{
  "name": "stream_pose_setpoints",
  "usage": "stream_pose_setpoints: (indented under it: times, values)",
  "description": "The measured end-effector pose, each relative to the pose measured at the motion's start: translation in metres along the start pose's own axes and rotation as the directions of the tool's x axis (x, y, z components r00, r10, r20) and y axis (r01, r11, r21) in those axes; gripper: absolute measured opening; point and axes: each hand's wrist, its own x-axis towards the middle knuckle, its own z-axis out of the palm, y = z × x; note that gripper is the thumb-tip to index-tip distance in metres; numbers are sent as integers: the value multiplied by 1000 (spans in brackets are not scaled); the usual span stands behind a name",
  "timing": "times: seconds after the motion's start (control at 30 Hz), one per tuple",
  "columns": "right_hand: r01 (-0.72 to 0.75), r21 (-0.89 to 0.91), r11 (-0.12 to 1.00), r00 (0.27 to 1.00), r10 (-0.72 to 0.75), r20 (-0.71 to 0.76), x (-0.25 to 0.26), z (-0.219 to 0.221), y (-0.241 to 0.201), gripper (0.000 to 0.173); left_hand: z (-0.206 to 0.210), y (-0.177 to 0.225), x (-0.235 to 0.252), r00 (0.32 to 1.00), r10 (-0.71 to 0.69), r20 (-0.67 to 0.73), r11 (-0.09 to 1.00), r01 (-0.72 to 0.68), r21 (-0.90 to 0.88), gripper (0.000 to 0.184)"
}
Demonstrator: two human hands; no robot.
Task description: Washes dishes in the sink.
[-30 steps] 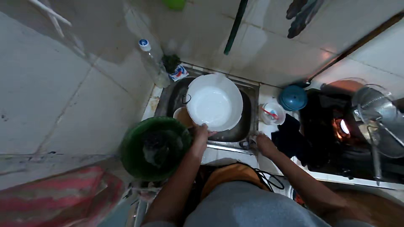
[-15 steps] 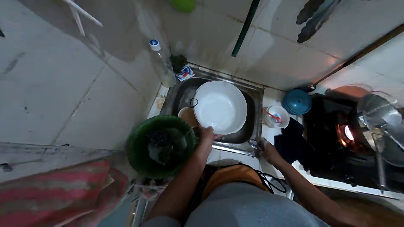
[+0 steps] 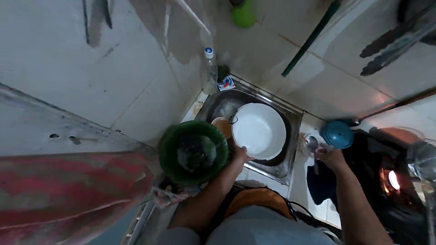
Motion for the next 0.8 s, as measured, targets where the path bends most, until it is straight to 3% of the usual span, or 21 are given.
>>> stream_pose_setpoints:
  times: [0.07, 0.13, 0.27, 0.37, 0.47, 0.57, 0.63, 0.7, 0.8]
  values:
    - [103, -101, 990, 987, -114, -115, -3, -3, -41, 57, -3, -2, 4, 1000, 14, 11, 1000, -14, 1, 74]
    - [289, -101, 952, 943, -301, -139, -5, 5, -100, 49, -4, -6, 6, 999, 28, 26, 1000, -28, -3, 75]
    - [637, 57, 768, 767, -640, 47, 23, 57, -238, 46, -6, -5, 5, 998, 37, 45, 999, -36, -23, 74]
    - [726, 228, 649, 655, -753, 56, 67, 119, -329, 74, -10, 0, -2, 996, 88, 24, 989, -90, 113, 80]
    - [624, 484, 614, 687, -726, 34, 87, 171, -390, 103, -19, -4, -7, 976, 210, 64, 966, -217, 143, 84]
    - [502, 689, 523, 763, -642, -68, 88, 210, -412, 94, -21, -9, -7, 968, 240, 76, 967, -245, 65, 73]
    - [520, 677, 521, 771, -627, -109, 83, 218, -406, 87, -23, -8, -12, 973, 212, 96, 975, -217, 43, 67]
    - [587, 564, 581, 735, -674, -71, 74, 205, -393, 82, -22, -8, -10, 974, 202, 105, 979, -202, -16, 74]
    - [675, 280, 683, 660, -728, 183, 48, 150, -362, 77, -19, -5, -9, 978, 176, 111, 984, -172, -46, 90]
